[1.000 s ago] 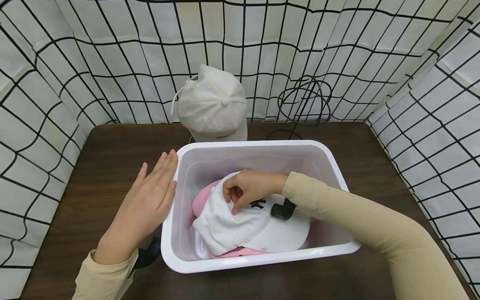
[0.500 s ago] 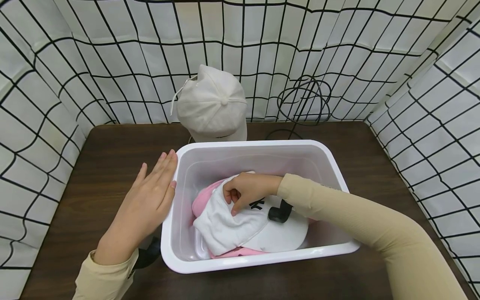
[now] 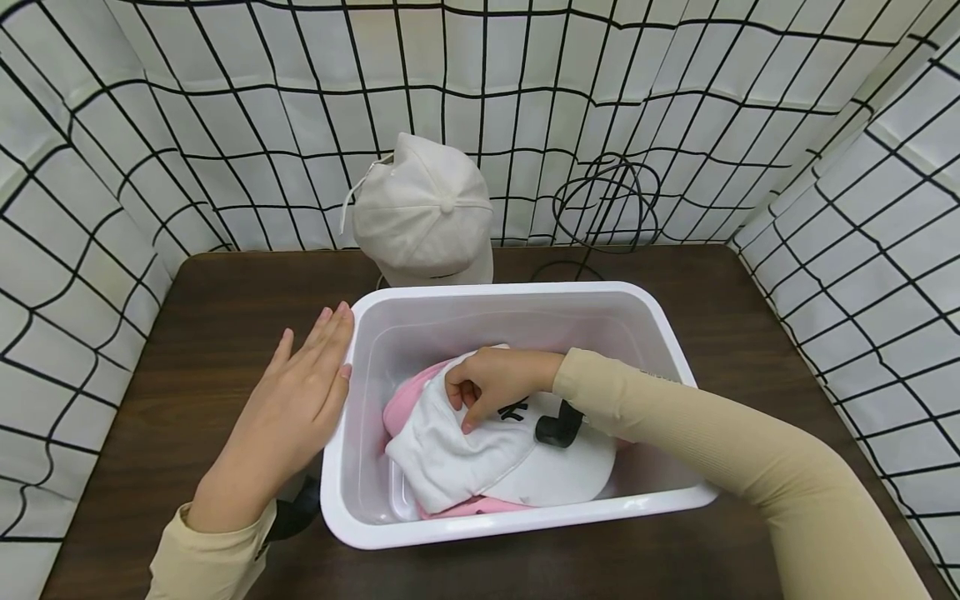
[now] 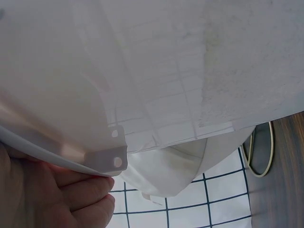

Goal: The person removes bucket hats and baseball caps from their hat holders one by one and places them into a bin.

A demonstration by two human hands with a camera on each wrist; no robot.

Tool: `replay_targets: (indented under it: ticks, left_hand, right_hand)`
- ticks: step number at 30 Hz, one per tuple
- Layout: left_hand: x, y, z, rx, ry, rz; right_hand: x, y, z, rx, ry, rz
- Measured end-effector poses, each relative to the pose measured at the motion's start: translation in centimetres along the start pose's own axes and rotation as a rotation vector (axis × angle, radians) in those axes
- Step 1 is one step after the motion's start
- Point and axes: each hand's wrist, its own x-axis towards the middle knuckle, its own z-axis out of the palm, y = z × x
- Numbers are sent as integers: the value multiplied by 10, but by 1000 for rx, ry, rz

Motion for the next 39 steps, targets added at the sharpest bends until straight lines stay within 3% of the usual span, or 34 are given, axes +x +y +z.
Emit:
replay_targets:
  ticks: [18,25,39]
  left_hand:
    - [1,1,1,-5,7,0]
    - [0,2,0,-4,14,0]
    - [0,1,1,-7,13,3]
  right_hand:
    - [-8,-5,-10,9,28,-62]
    - [-10,-8,-16,67,63,-95]
    - [-14,-12,-23,22,122,-150]
